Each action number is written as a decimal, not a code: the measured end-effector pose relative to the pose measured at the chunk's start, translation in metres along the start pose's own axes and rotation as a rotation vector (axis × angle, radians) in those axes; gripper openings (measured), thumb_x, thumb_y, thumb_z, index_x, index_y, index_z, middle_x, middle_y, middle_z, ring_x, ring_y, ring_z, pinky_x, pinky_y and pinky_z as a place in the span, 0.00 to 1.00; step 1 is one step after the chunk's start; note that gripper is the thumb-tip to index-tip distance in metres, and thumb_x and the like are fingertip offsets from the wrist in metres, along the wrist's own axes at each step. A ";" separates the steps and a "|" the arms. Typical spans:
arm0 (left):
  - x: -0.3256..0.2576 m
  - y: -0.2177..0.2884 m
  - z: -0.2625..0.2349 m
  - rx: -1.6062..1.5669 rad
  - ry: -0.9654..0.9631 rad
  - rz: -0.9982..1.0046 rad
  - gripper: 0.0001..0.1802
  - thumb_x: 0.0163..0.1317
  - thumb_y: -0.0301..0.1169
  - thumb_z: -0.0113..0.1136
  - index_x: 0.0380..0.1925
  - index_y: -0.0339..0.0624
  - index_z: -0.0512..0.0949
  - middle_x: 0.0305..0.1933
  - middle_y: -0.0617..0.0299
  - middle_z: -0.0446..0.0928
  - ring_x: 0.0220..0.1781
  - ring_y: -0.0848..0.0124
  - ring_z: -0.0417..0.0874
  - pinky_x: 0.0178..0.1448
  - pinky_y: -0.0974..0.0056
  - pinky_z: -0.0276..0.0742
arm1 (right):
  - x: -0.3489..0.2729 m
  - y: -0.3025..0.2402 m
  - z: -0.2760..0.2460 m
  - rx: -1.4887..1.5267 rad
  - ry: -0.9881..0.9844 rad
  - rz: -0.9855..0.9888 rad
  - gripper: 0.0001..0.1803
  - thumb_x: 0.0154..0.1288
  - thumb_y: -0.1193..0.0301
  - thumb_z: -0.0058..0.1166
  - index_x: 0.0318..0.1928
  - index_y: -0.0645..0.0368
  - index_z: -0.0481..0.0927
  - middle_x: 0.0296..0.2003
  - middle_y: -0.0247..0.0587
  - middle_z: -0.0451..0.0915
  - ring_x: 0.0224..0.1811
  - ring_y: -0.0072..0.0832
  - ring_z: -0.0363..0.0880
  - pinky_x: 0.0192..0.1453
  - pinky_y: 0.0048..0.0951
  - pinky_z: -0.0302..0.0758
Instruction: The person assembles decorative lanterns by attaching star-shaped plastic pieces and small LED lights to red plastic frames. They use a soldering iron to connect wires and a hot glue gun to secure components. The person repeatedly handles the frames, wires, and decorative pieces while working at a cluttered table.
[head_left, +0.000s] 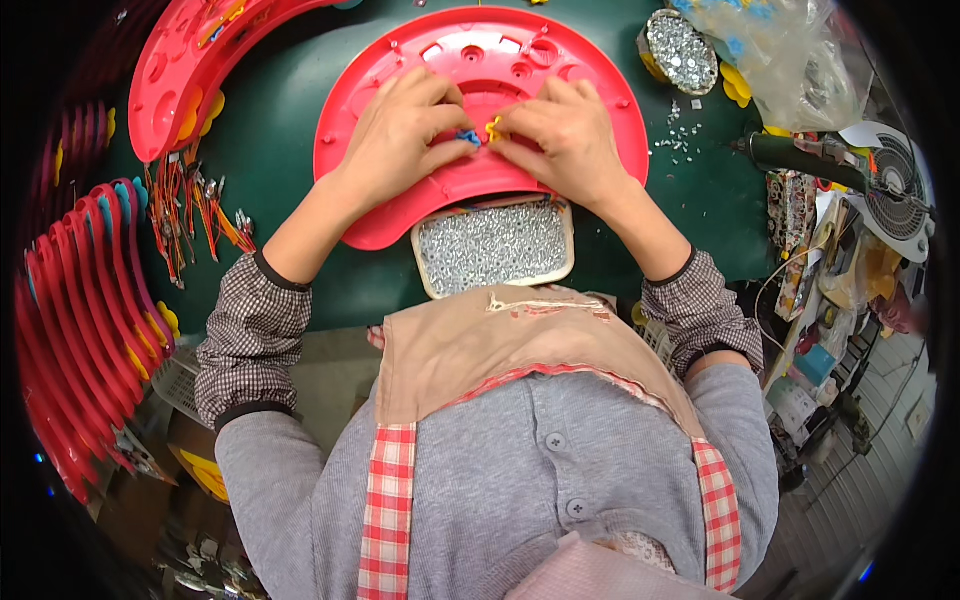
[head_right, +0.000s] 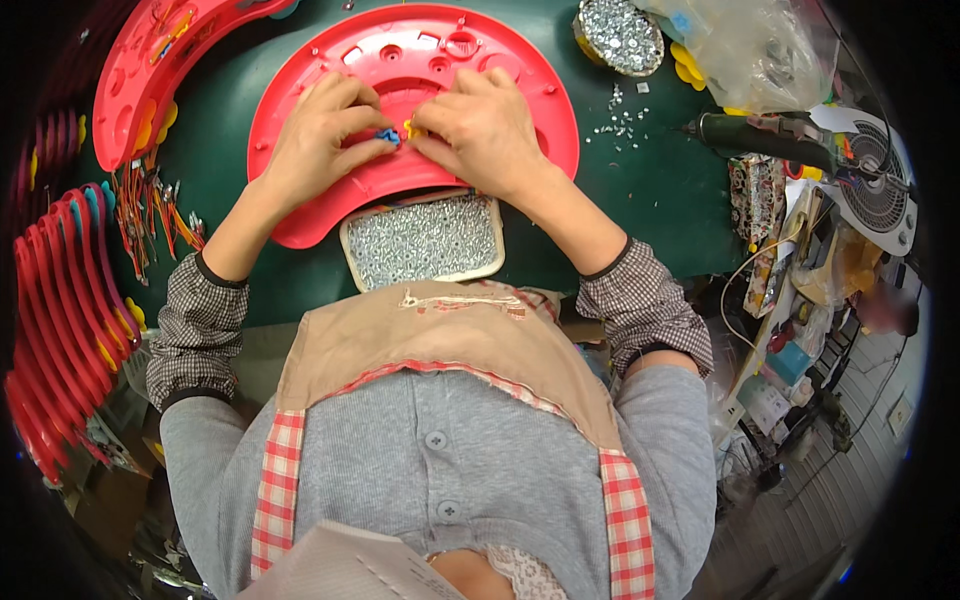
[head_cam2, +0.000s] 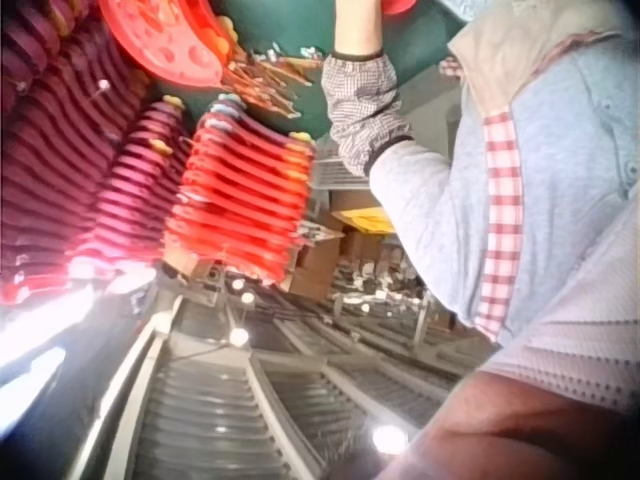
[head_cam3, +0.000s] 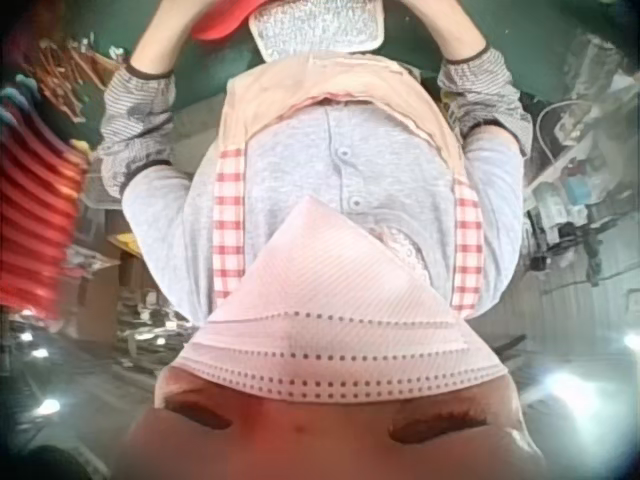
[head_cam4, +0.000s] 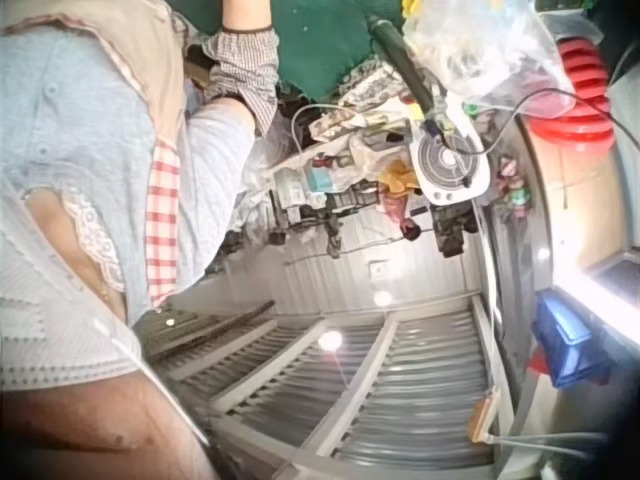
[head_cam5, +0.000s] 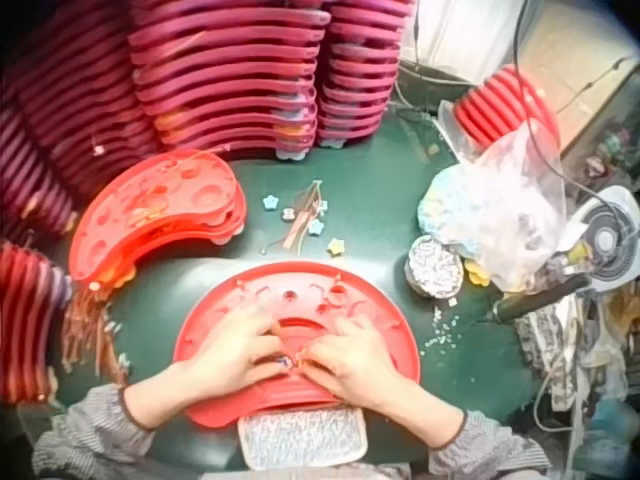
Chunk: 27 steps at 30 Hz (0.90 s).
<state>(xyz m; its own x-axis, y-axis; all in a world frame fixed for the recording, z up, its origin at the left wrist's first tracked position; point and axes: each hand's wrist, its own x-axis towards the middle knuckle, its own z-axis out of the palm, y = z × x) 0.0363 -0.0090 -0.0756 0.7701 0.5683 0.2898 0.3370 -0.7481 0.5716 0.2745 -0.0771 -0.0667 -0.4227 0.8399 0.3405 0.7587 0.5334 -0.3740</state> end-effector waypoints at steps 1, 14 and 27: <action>-0.003 -0.001 0.003 0.030 0.012 -0.001 0.12 0.53 0.34 0.76 0.35 0.42 0.87 0.43 0.63 0.79 0.50 0.61 0.77 0.56 0.55 0.74 | 0.001 -0.003 0.001 -0.035 0.010 0.010 0.10 0.54 0.63 0.74 0.36 0.48 0.87 0.34 0.23 0.87 0.35 0.28 0.75 0.44 0.34 0.66; -0.009 0.011 0.007 0.132 0.035 -0.029 0.12 0.56 0.34 0.74 0.39 0.46 0.85 0.44 0.65 0.79 0.54 0.62 0.76 0.66 0.51 0.69 | -0.037 -0.050 -0.014 0.399 -0.063 0.218 0.10 0.61 0.70 0.68 0.42 0.57 0.86 0.38 0.38 0.83 0.38 0.37 0.83 0.44 0.38 0.78; -0.049 0.064 -0.002 0.245 0.039 0.137 0.05 0.49 0.31 0.65 0.28 0.47 0.80 0.36 0.66 0.75 0.43 0.66 0.77 0.52 0.58 0.71 | -0.073 -0.066 -0.021 0.561 -0.222 0.293 0.11 0.64 0.79 0.63 0.47 0.62 0.87 0.38 0.43 0.85 0.38 0.36 0.86 0.42 0.35 0.82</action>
<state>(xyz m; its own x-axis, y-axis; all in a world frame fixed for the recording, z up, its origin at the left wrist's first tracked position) 0.0193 -0.0840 -0.0511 0.7974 0.4657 0.3837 0.3561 -0.8765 0.3239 0.2656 -0.1757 -0.0483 -0.3756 0.9268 -0.0065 0.5105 0.2010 -0.8361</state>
